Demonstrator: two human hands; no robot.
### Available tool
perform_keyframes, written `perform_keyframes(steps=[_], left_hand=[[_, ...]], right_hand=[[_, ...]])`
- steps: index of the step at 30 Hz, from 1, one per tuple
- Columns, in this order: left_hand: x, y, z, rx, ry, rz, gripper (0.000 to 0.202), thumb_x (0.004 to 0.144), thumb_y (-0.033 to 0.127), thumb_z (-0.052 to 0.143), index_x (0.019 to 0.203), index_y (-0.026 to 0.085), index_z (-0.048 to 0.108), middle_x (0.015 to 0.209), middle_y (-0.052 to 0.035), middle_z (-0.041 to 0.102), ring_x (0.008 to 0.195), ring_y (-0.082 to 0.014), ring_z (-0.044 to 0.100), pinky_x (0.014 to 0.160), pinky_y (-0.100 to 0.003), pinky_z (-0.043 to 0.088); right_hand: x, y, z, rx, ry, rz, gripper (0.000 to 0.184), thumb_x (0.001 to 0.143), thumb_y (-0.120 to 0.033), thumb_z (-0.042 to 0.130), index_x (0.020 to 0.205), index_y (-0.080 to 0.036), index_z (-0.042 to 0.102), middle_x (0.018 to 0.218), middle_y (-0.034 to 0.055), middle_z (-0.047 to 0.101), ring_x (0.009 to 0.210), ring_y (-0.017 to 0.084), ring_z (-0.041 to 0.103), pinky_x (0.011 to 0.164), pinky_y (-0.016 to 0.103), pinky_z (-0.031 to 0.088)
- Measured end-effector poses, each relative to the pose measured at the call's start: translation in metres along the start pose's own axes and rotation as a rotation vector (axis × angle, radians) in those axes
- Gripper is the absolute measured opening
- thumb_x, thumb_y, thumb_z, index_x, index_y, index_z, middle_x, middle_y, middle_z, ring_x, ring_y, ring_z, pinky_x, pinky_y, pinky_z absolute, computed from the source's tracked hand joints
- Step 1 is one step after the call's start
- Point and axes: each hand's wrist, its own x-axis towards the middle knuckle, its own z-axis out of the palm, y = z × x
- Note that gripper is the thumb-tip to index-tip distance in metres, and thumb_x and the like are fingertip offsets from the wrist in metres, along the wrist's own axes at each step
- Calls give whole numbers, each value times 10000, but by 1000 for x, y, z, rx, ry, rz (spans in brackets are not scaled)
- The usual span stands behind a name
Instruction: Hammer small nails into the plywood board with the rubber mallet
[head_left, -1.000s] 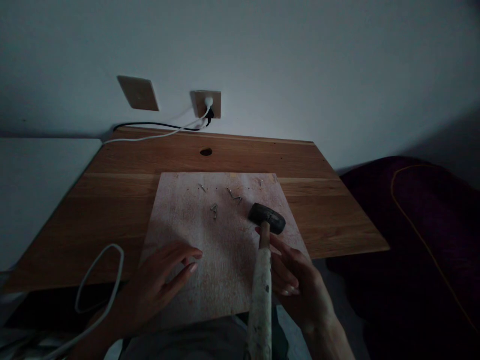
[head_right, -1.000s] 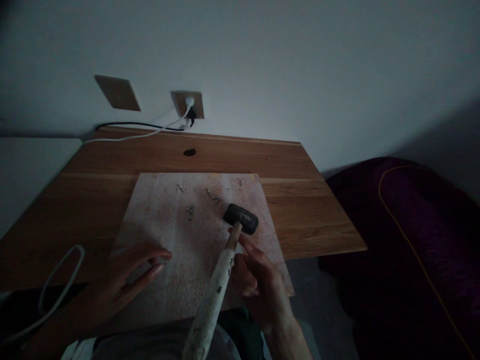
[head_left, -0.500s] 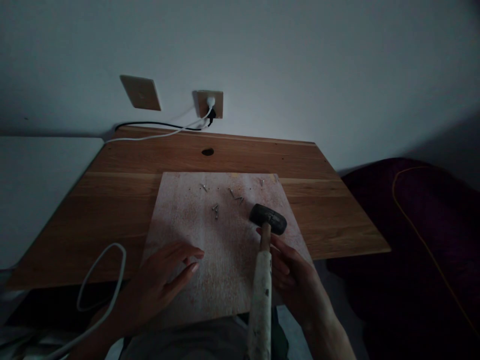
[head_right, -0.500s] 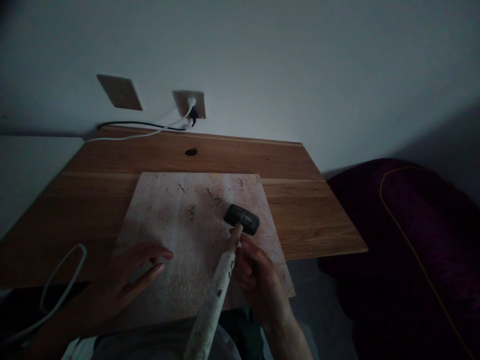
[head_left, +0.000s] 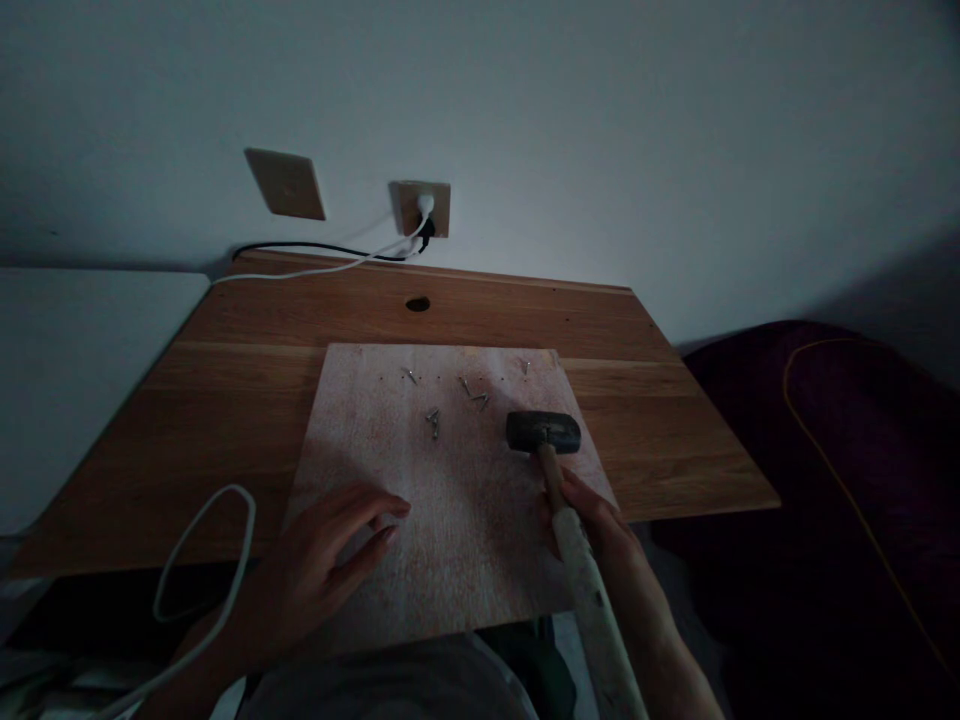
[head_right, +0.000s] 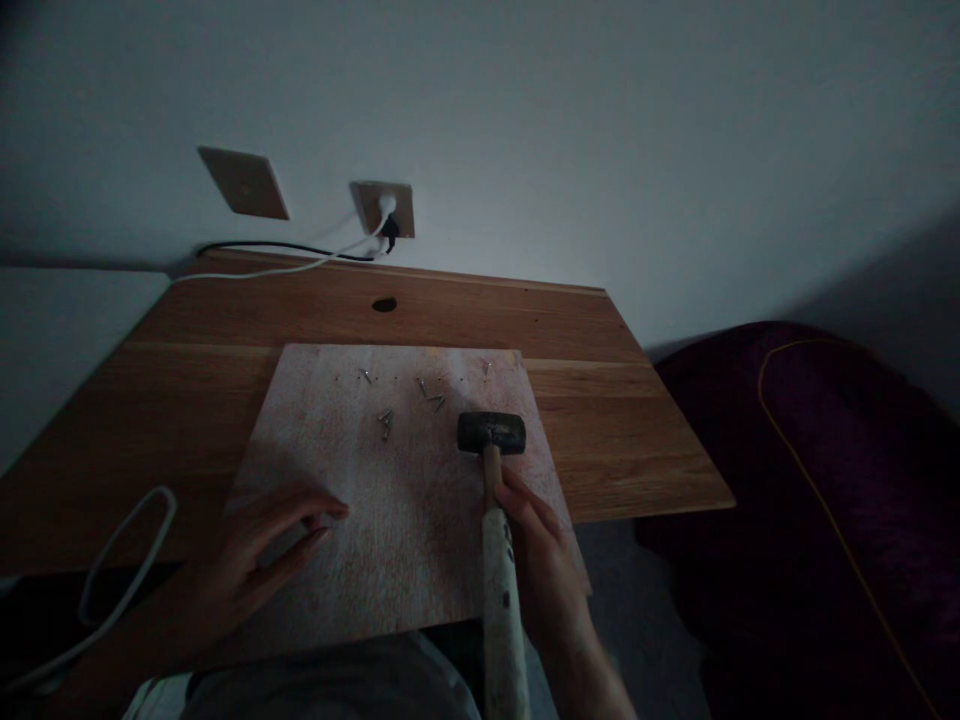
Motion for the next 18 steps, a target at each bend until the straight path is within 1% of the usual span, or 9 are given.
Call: perform_keyframes(steps=[2, 3, 5, 7, 9, 11, 13, 18], left_hand=[[0, 1, -2, 6, -8, -7, 242, 1077, 370, 533, 1115, 273, 752, 1062, -20, 806, 966, -176, 779, 853, -267, 633], [1, 2, -3, 10, -14, -7, 242, 1076, 373, 536, 1122, 276, 753, 1069, -19, 808, 973, -178, 779, 857, -268, 633], [1, 4, -4, 14, -19, -7, 243, 1074, 367, 537, 1134, 279, 756, 1071, -18, 810, 972, -179, 780, 860, -268, 633], [2, 5, -4, 10, -26, -11, 247, 1074, 359, 534, 1140, 281, 759, 1072, -18, 812, 969, -179, 781, 865, -268, 634], [2, 6, -4, 10, -24, -18, 251, 1075, 366, 535, 1135, 281, 764, 1064, -20, 813, 960, -181, 782, 861, -267, 635], [2, 6, -3, 16, -16, -21, 251, 1073, 373, 541, 1129, 281, 767, 1060, -22, 813, 961, -183, 782, 865, -270, 635], [1, 5, -3, 19, -6, -16, 243, 1071, 366, 546, 1129, 284, 767, 1065, -17, 812, 966, -179, 781, 873, -271, 633], [0, 3, -2, 11, -12, -16, 223, 1073, 351, 558, 1149, 292, 759, 1086, -1, 810, 987, -165, 779, 898, -262, 624]], right_hand=[[-1, 3, 3, -28, 101, -43, 447, 792, -428, 930, 1176, -226, 822, 828, 33, 791, 694, 188, 685, 577, 266, 512], [-2, 4, 5, -47, 115, -45, 470, 769, -437, 948, 1169, -218, 830, 844, 46, 804, 710, 194, 694, 593, 270, 521], [-3, 2, 8, -92, 80, -40, 524, 753, -462, 963, 1197, -216, 833, 894, 65, 822, 776, 210, 717, 641, 281, 540], [-5, -2, 10, -134, 42, -58, 554, 769, -470, 957, 1251, -233, 822, 1016, 74, 835, 869, 221, 736, 719, 296, 560], [-6, -5, 12, -172, -4, -91, 534, 803, -461, 936, 1280, -257, 811, 1190, 76, 820, 915, 216, 739, 803, 322, 570], [-7, -7, 14, -185, -46, -123, 489, 831, -458, 908, 1271, -266, 813, 1317, 82, 786, 896, 205, 731, 848, 351, 569], [-8, -7, 16, -164, -50, -140, 456, 842, -454, 891, 1251, -266, 820, 1350, 88, 777, 889, 202, 726, 869, 365, 565], [-6, -4, 17, -111, -41, -135, 443, 857, -435, 881, 1256, -252, 822, 1354, 104, 782, 955, 215, 748, 908, 361, 567]])
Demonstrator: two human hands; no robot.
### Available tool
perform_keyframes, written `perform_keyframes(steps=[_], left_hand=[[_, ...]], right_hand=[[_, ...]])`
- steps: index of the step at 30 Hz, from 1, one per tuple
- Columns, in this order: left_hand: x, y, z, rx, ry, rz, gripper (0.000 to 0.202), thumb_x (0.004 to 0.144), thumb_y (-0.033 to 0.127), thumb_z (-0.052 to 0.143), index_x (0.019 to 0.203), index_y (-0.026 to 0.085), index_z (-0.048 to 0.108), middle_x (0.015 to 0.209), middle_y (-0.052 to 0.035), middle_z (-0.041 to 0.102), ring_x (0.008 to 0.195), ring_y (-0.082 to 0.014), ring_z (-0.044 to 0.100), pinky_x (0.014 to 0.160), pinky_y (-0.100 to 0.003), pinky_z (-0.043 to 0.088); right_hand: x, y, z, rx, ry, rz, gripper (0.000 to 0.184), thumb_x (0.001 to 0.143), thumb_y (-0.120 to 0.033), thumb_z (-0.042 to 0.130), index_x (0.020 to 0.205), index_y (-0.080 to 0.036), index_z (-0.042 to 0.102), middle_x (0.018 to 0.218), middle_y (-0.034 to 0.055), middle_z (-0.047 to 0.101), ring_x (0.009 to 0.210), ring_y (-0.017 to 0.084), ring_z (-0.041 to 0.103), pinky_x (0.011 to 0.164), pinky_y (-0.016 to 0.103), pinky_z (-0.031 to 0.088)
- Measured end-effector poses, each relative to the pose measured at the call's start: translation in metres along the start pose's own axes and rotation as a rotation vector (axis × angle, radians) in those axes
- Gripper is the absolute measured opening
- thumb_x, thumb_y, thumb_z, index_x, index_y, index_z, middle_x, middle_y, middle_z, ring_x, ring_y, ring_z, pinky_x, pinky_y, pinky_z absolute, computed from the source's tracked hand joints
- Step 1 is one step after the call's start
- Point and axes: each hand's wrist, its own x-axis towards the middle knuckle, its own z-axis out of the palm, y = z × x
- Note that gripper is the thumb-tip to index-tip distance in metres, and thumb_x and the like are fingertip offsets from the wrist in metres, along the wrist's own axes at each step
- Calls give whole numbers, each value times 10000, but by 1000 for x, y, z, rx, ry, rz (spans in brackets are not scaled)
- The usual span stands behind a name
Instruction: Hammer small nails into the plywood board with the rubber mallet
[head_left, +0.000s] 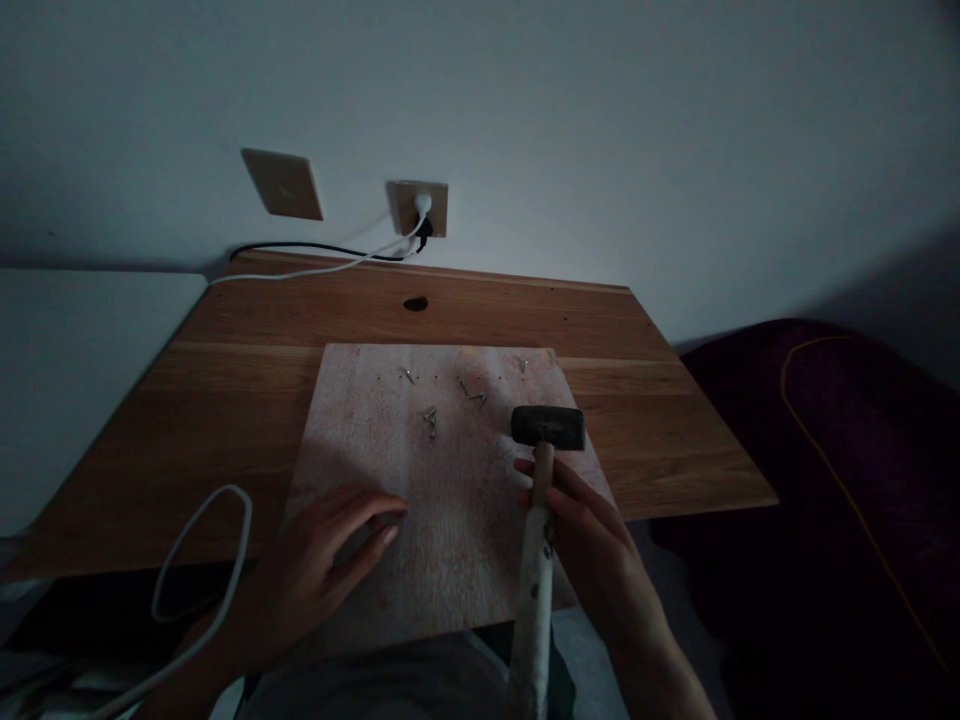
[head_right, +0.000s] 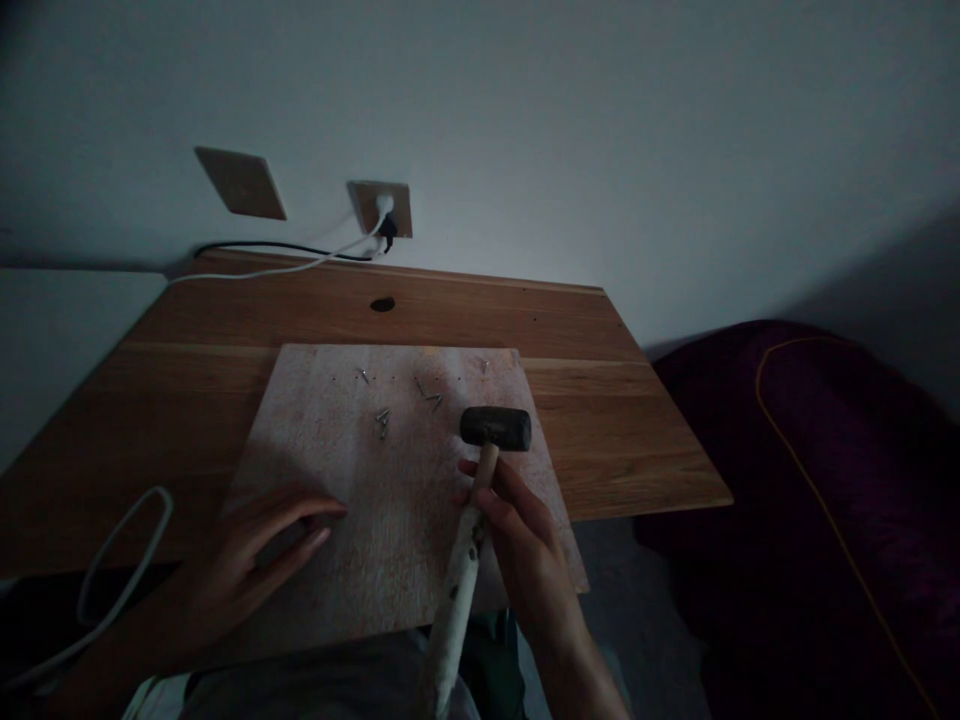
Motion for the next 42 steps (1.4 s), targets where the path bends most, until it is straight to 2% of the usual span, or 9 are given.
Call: perform_keyframes(steps=[6, 12, 15, 18, 24, 33, 37, 42], left_hand=[[1, -3, 3, 1, 14, 14, 216, 1074, 343, 559, 1140, 291, 758, 1072, 6, 813, 965, -157, 782, 867, -244, 620], [-3, -9, 6, -10, 57, 38, 209, 1084, 348, 555, 1148, 290, 745, 1074, 10, 813, 973, -150, 781, 876, -232, 614], [-3, -12, 6, -9, 71, 31, 220, 1078, 379, 564, 1158, 286, 747, 1060, 6, 814, 944, -156, 784, 850, -234, 622], [-2, -13, 6, -8, 67, 29, 238, 1079, 402, 560, 1153, 281, 750, 1060, 0, 814, 946, -162, 786, 840, -239, 626], [-2, -13, 6, -20, 69, 27, 206, 1079, 363, 569, 1155, 281, 743, 1058, 11, 811, 929, -141, 780, 849, -223, 620], [-2, -14, 6, -11, 74, 18, 222, 1081, 384, 566, 1159, 283, 748, 1065, 8, 814, 928, -142, 783, 820, -210, 615], [0, -12, 5, -16, 84, 29, 232, 1077, 397, 563, 1122, 276, 756, 1019, 11, 817, 863, -138, 782, 784, -206, 615], [1, -10, 5, -4, 95, 36, 203, 1073, 383, 578, 1133, 297, 751, 1023, 31, 812, 877, -123, 780, 777, -184, 602]], right_hand=[[2, 3, -1, -52, -23, 6, 455, 869, -544, 870, 1229, -268, 830, 1289, 100, 809, 983, 254, 767, 906, 388, 586], [9, 15, -7, -128, 13, -54, 468, 874, -590, 846, 1212, -266, 828, 1231, 88, 821, 937, 251, 764, 801, 350, 579], [11, 18, -9, -169, -14, -103, 450, 904, -583, 813, 1218, -261, 823, 1182, 83, 829, 1001, 269, 767, 865, 362, 571], [12, 18, -9, -188, -32, -119, 442, 939, -584, 774, 1239, -261, 812, 1175, 86, 827, 1005, 274, 772, 852, 359, 575], [13, 21, -11, -204, -58, -147, 442, 977, -588, 734, 1266, -262, 810, 1195, 94, 821, 1001, 277, 777, 907, 387, 585], [11, 19, -10, -218, -65, -137, 450, 974, -589, 732, 1289, -276, 803, 1212, 94, 819, 1000, 286, 780, 894, 401, 597], [11, 18, -11, -229, -72, -140, 452, 970, -588, 740, 1281, -267, 804, 1199, 97, 825, 1033, 295, 778, 925, 411, 588], [11, 17, -13, -226, -104, -114, 459, 981, -586, 731, 1326, -289, 785, 1270, 90, 811, 1068, 298, 773, 936, 421, 582]])
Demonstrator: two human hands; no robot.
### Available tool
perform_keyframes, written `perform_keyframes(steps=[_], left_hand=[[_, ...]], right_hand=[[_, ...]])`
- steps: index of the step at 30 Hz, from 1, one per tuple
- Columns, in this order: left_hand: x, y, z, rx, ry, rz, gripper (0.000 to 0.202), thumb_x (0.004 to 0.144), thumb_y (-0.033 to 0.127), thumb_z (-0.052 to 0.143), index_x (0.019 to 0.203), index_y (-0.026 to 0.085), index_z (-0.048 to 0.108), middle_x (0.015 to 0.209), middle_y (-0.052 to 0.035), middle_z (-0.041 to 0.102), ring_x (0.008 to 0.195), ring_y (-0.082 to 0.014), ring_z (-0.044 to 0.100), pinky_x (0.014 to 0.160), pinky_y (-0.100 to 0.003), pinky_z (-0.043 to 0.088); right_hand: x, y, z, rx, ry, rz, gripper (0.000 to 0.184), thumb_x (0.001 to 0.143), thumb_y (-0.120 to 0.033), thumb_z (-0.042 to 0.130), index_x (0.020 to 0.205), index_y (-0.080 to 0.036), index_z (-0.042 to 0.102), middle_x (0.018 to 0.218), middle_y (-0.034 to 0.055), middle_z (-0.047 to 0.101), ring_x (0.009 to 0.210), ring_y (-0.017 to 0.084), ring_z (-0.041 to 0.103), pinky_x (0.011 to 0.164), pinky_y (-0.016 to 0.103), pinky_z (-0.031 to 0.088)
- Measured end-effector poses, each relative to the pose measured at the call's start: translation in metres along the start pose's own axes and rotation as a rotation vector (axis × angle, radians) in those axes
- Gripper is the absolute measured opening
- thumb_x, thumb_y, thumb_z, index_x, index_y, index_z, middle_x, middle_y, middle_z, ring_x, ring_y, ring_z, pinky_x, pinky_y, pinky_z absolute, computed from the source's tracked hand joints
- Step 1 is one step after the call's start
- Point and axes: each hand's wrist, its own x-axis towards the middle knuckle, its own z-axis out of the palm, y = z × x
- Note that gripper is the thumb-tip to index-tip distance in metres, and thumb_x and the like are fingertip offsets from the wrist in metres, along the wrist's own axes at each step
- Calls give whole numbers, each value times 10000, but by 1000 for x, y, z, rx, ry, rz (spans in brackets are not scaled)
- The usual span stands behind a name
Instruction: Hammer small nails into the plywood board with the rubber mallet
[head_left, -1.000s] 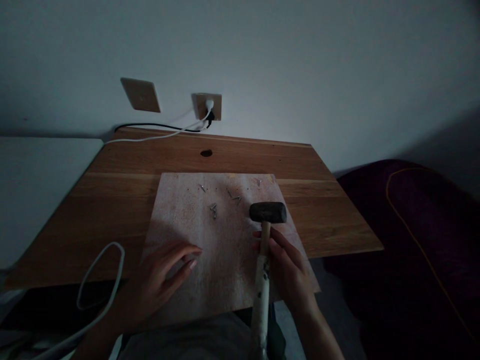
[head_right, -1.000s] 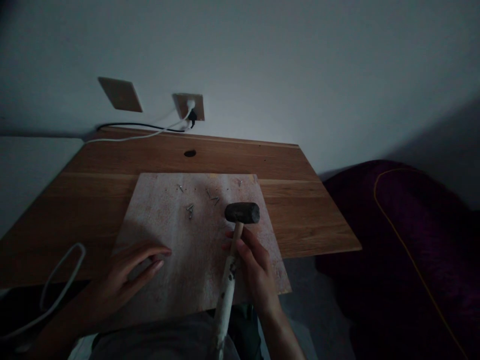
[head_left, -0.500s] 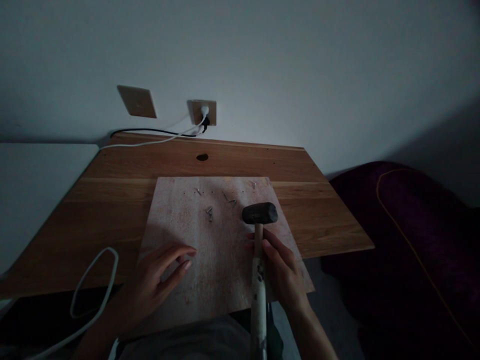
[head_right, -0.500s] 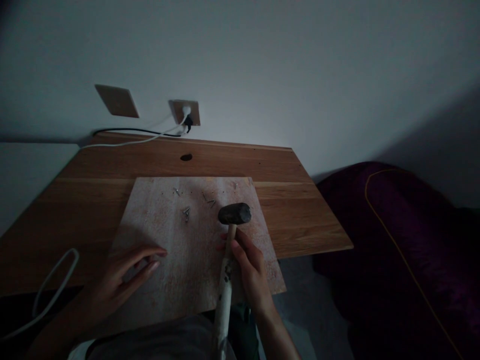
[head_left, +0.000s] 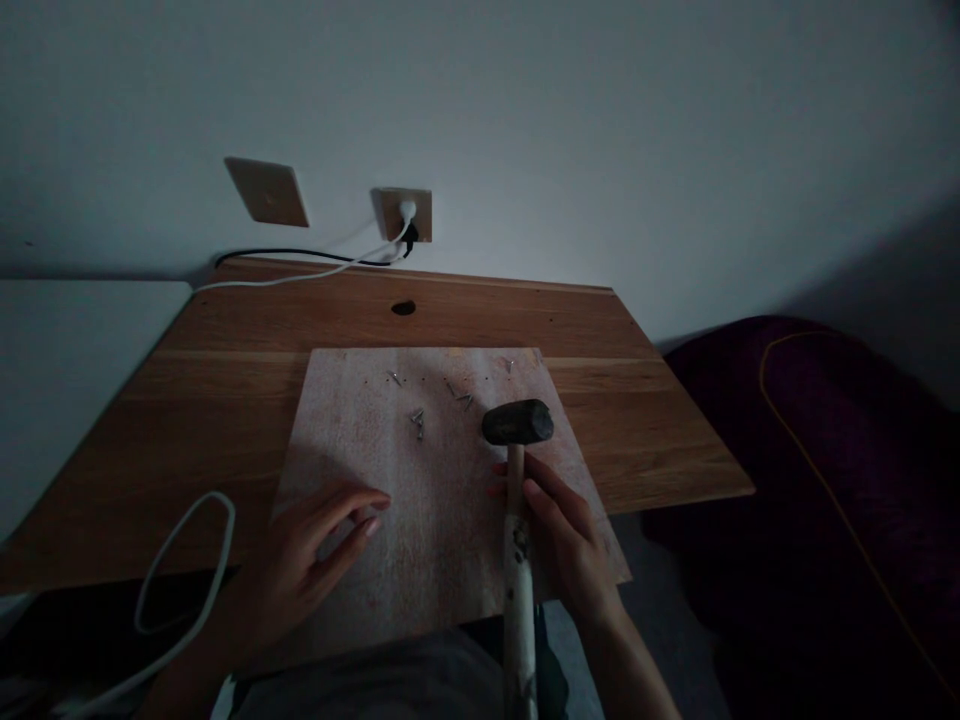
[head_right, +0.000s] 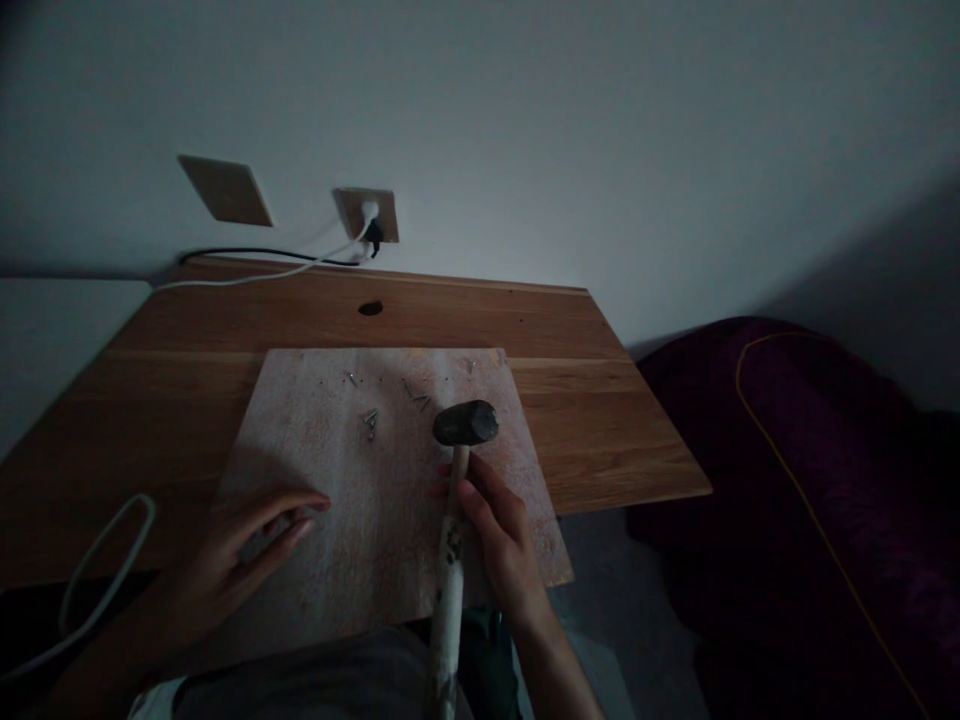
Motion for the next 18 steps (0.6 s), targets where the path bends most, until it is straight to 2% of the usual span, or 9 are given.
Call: perform_keyframes(steps=[7, 13, 18], left_hand=[[0, 0, 0, 11, -12, -15, 229, 1074, 397, 569, 1120, 274, 756, 1010, 6, 811, 852, -140, 774, 785, -213, 617], [1, 1, -1, 11, -20, -29, 241, 1067, 397, 563, 1101, 268, 764, 999, -3, 813, 844, -151, 776, 771, -224, 623], [2, 2, -1, 10, -18, -24, 236, 1065, 396, 567, 1100, 270, 763, 989, 3, 813, 843, -149, 780, 768, -217, 620]], right_hand=[[-2, -5, 1, -35, 26, 24, 519, 936, -627, 762, 1325, -284, 788, 1235, 86, 830, 1132, 338, 757, 1039, 495, 530], [-1, -13, 4, -51, 58, 28, 540, 888, -647, 801, 1300, -298, 803, 1330, 76, 803, 1298, 380, 690, 1164, 557, 445], [-1, -18, 5, -64, 39, 31, 567, 857, -683, 810, 1274, -299, 811, 1163, 80, 850, 1078, 354, 777, 999, 507, 568]])
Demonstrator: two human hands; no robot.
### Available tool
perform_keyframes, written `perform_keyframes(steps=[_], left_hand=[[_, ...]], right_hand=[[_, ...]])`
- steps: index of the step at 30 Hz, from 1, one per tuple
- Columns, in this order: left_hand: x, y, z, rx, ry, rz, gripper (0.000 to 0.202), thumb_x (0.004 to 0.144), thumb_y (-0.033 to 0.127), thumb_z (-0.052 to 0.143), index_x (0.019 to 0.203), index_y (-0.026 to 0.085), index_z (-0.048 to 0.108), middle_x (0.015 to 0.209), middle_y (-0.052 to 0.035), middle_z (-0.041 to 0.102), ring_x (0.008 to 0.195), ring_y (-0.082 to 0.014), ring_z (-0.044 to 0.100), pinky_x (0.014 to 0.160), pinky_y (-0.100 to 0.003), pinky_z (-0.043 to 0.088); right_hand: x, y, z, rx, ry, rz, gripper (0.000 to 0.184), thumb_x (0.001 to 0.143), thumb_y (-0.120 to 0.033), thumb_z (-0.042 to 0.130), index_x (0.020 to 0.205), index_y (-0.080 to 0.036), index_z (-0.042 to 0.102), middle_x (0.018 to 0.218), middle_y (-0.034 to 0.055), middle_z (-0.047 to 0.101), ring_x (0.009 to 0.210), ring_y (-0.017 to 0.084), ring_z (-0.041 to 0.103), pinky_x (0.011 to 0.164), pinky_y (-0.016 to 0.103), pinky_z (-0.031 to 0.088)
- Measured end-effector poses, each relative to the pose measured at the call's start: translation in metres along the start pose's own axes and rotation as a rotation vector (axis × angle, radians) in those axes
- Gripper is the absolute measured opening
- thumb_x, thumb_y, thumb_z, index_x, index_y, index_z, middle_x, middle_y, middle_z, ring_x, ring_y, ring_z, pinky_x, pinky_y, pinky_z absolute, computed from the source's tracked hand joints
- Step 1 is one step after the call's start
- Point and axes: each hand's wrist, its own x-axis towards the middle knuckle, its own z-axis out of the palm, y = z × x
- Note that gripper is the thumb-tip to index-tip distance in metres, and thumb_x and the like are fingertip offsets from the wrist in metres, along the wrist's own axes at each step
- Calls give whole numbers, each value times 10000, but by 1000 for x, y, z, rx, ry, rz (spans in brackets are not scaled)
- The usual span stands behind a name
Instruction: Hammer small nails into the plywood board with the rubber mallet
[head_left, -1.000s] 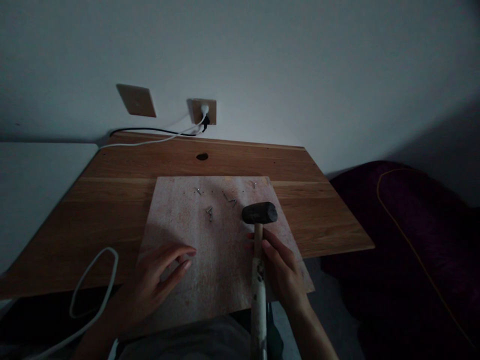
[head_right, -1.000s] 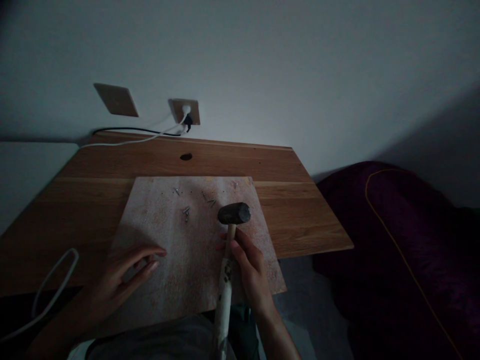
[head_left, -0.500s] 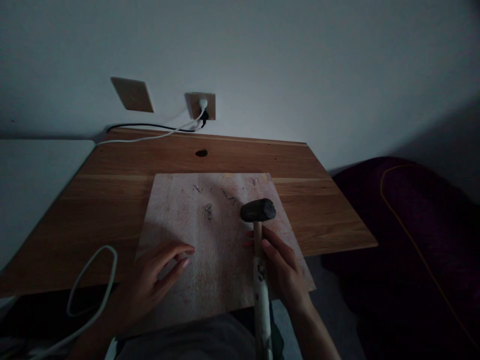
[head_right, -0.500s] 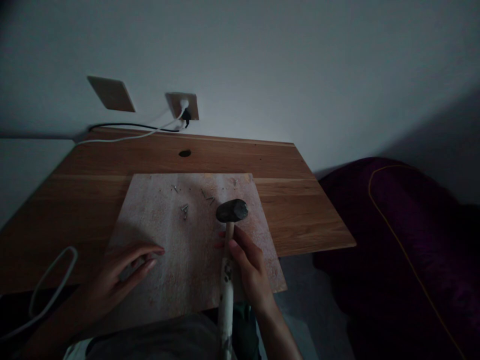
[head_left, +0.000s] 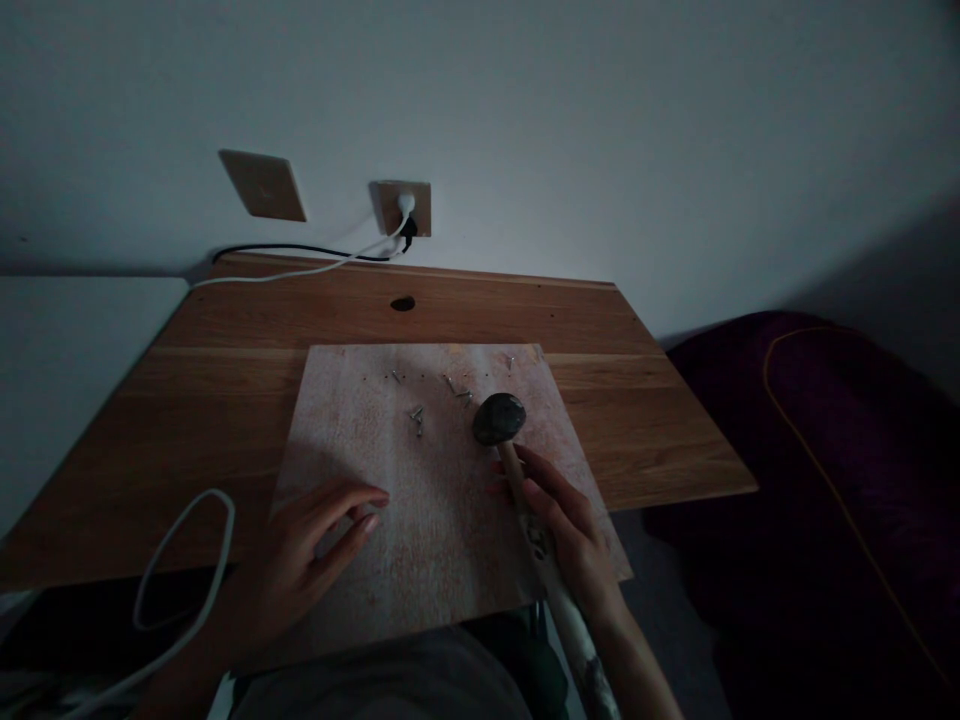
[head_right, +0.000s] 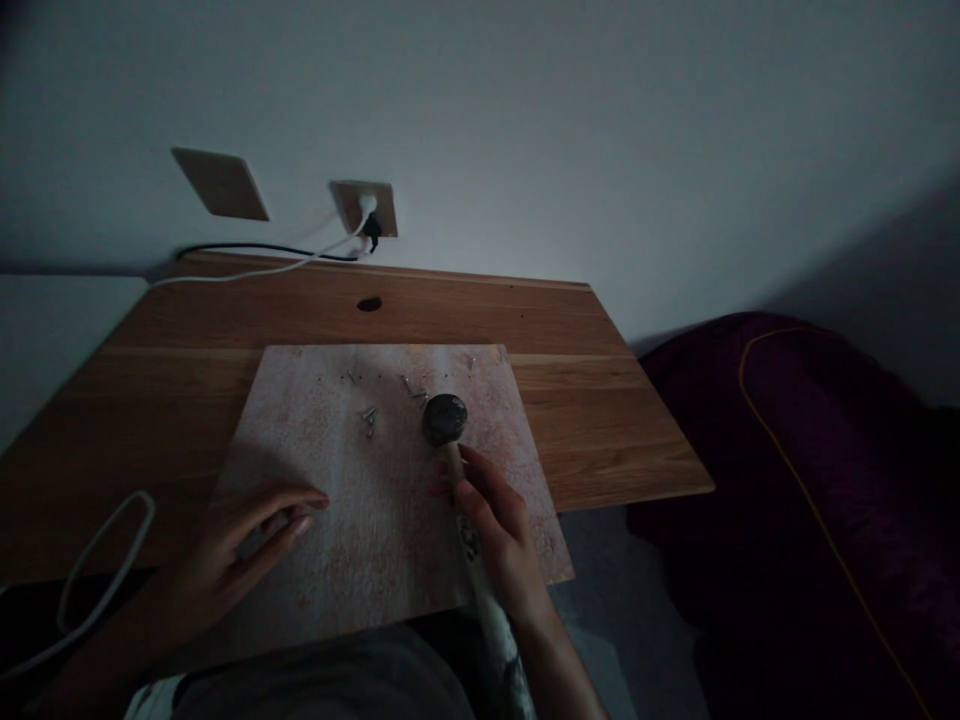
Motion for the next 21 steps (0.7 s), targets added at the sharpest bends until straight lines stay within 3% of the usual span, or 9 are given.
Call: perform_keyframes(steps=[12, 19, 21], left_hand=[[-1, -1, 1, -4, 11, 4, 212, 1063, 393, 582, 1104, 286, 761, 987, 20, 813, 845, -138, 779, 774, -203, 609], [-1, 1, -1, -6, -16, -21, 231, 1066, 406, 570, 1113, 289, 764, 1015, 7, 816, 885, -155, 785, 790, -224, 619], [-1, 0, -1, -1, -36, -26, 237, 1067, 401, 560, 1115, 288, 762, 991, 9, 810, 853, -151, 780, 782, -229, 622]], right_hand=[[-1, -2, 2, 36, -40, -23, 531, 925, -581, 775, 1361, -294, 678, 1199, 78, 809, 979, 277, 782, 974, 453, 576], [1, -2, 6, -24, -76, -3, 767, 914, -516, 787, 1561, -324, 423, 985, 23, 713, 895, 262, 699, 671, 351, 595], [4, 0, 6, -75, -82, -17, 839, 936, -497, 767, 1637, -327, 338, 988, 19, 690, 838, 245, 680, 659, 350, 583]])
